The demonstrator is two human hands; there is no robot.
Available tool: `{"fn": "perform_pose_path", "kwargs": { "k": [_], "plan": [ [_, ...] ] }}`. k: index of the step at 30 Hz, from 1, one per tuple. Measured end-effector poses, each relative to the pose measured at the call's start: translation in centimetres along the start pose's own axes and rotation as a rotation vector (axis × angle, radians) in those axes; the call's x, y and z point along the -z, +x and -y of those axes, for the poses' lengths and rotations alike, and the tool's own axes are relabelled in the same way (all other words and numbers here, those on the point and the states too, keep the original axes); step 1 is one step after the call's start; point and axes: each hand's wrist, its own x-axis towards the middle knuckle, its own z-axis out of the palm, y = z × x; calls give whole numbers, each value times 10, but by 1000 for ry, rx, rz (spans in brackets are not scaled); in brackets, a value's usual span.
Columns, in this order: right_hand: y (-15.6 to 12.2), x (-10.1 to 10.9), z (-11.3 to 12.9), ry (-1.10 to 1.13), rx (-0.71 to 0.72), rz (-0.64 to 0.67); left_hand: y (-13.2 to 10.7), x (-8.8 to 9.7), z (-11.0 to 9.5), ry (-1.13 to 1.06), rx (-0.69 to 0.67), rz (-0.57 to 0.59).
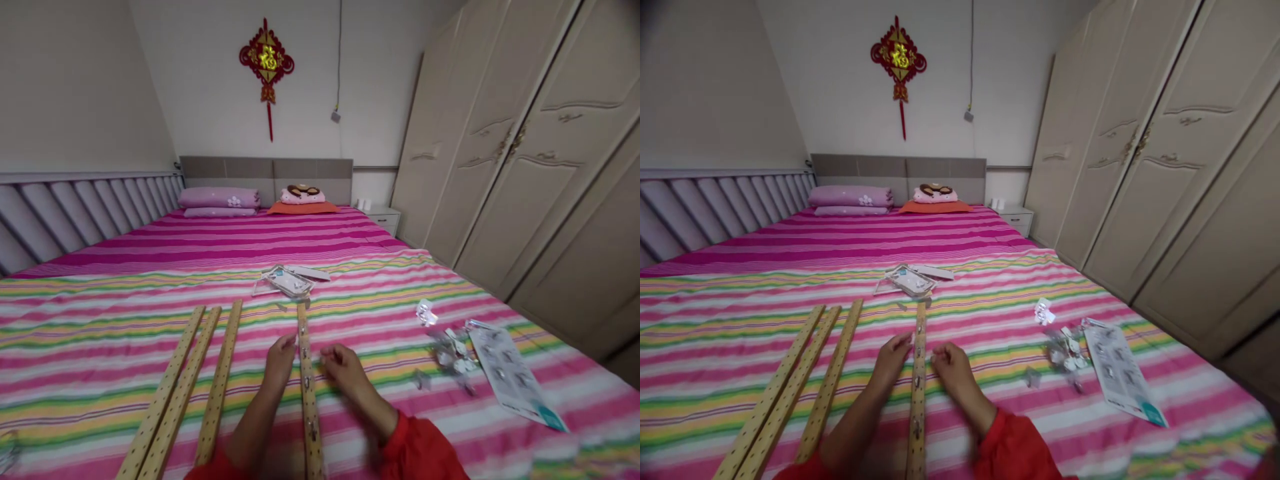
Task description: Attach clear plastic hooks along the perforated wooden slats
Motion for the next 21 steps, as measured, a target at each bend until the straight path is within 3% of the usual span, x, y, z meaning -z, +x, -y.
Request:
{"fn": "perform_pose_path", "kwargs": {
  "k": [3, 6, 10, 13, 16, 21],
  "plan": [
    [-47, 22, -7, -47, 214, -124, -24, 13, 5, 0, 8, -1],
    [-84, 59, -12, -152, 347, -368, -47, 27, 10, 10, 26, 17],
    [-110, 115, -25, -217, 354, -701, -66, 35, 12, 54, 35, 61],
    [-120, 137, -40, -233, 289, -741, -76, 32, 9, 138, 32, 85],
    [-129, 130, -51, -229, 261, -699, -87, 23, 8, 244, 25, 49],
    [-145, 73, -55, -216, 307, -495, -102, 5, 2, 536, 33, 71]
  ]
}}
